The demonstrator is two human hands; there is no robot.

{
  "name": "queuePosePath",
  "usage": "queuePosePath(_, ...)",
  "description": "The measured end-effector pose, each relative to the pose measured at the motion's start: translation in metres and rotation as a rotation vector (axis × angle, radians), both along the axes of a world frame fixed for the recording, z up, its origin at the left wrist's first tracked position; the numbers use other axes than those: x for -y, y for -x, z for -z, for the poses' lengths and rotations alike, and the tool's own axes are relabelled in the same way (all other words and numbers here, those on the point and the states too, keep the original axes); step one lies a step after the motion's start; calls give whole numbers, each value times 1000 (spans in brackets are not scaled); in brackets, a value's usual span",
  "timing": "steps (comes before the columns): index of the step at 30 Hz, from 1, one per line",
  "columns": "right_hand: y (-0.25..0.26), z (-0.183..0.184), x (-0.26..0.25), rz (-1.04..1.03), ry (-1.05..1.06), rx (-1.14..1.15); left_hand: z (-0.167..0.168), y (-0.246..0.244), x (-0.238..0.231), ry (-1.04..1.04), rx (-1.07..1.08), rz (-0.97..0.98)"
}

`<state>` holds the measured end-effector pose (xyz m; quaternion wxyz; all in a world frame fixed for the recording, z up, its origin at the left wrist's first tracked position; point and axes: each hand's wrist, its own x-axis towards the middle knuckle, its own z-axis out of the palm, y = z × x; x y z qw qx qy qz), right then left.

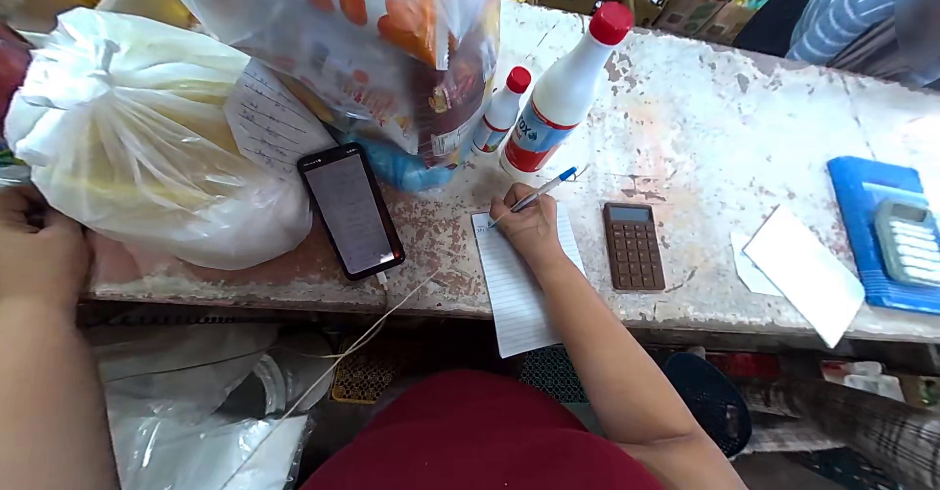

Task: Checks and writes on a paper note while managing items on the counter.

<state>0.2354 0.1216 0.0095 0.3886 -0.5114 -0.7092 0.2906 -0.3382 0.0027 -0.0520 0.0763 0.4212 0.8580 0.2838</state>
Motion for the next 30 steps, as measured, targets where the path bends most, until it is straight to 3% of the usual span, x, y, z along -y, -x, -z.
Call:
queuePosePath(13, -1, 1, -1, -31, -9, -45, 4, 6, 0, 5, -16, 23)
queuePosePath(16, -1, 2, -1, -21, -14, -72, -10, -17, -13, 117, 51, -161)
queuePosePath(19, -2, 3, -1, -44, -28, -52, -11, -13, -1, 30, -10, 0)
queuePosePath(21, -3, 4, -2, -54, -51, 13, -32, -37, -1, 19, 38, 9)
queuePosePath(23, -4, 2, -3, -61, -51, 63, -31, -34, -2, -3, 54, 20)
queuePosePath(28, -11, 2, -1, -18, 15, -170, -34, -45, -1, 82, 24, -42)
queuePosePath(30, -12, 4, -1, 1, -4, -150, -40, -55, 0, 102, 39, -66)
